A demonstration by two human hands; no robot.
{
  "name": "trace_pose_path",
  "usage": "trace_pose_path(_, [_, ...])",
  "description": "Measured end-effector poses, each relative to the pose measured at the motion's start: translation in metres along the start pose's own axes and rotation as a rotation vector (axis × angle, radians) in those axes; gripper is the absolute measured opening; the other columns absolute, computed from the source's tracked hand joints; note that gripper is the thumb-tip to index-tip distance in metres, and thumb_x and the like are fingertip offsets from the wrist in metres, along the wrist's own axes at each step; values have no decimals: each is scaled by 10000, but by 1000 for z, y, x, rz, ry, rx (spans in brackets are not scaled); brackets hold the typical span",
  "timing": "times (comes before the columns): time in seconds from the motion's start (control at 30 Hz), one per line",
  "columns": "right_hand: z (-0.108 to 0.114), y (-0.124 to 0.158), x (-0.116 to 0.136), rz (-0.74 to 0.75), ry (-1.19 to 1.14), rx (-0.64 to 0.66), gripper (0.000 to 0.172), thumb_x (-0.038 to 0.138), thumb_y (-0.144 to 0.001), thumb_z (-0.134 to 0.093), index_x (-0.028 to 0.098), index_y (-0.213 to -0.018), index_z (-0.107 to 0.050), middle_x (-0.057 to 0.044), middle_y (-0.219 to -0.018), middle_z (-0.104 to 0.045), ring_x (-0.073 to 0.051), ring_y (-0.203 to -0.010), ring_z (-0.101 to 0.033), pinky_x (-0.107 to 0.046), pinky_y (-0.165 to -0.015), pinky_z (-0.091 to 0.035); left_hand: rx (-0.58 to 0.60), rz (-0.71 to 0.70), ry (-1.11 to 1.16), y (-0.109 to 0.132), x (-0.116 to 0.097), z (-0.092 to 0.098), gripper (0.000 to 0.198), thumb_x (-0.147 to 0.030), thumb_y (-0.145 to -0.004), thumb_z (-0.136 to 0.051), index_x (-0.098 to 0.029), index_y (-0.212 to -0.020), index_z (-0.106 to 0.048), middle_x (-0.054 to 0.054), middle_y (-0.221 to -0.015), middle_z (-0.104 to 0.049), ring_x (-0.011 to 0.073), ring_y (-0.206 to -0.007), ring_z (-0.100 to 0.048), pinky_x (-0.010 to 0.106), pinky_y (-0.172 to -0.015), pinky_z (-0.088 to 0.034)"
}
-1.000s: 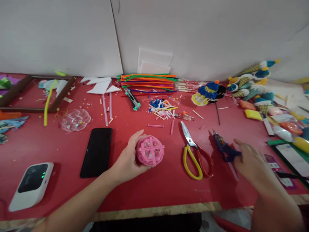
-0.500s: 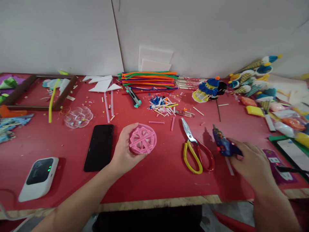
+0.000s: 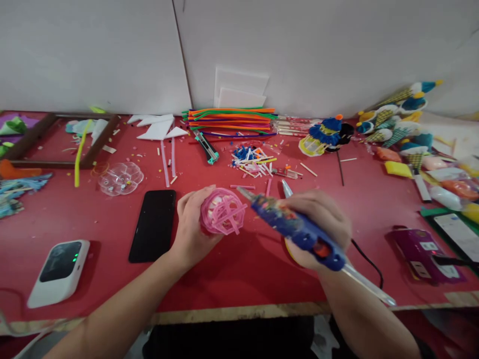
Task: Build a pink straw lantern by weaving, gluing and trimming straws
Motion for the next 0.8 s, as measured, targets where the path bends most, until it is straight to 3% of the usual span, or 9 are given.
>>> trace_pose_path(0.17, [-10, 26, 4, 47, -83, 78, 247, 284, -839, -579, 194, -1033, -703, -83, -963, -675, -231, -859, -688, -369, -725, -580, -6, -61, 9, -1, -2, -3, 761, -310, -791, -777, -251, -1447, -396, 132, -1371, -636, 296, -1251, -601, 486, -1089, -445])
trace_pose_path(0.3, [-11, 30, 1, 49, -128, 149, 265, 348, -889, -568, 184, -1061, -684, -96, -989, -709, -237, -899, -709, -368, -761, -598, 6, -66, 40, 0, -2, -3, 751, -314, -806, -769, -250, -1455, -395, 134, -1393, -625, 299, -1300, -576, 493, -1107, -445])
trace_pose_path(0.47, [-16, 28, 6, 93, -133, 189, 280, 393, -916, -530, 183, -1043, -666, -88, -895, -740, -228, -806, -732, -351, -687, -606, 8, -65, 87, 0, -2, 0, 740, -393, -832, -769, -283, -1463, -401, 117, -1421, -615, 315, -1329, -560, 516, -1135, -435])
trace_pose_path(0.8, [-15, 30, 6, 136, -105, 173, 252, 370, -913, -527, 190, -1054, -635, -63, -839, -719, -204, -742, -712, -331, -651, -592, -5, -95, 83, 0, -6, 0, 745, -352, -837, -784, -245, -1467, -402, 127, -1421, -601, 293, -1335, -546, 465, -1144, -427])
Point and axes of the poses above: each hand's wrist, its own y-axis away from the middle knuckle, its own z-axis out of the back of the hand, x = y × z, the point moved 7 cm from there along -y, towards the middle knuckle
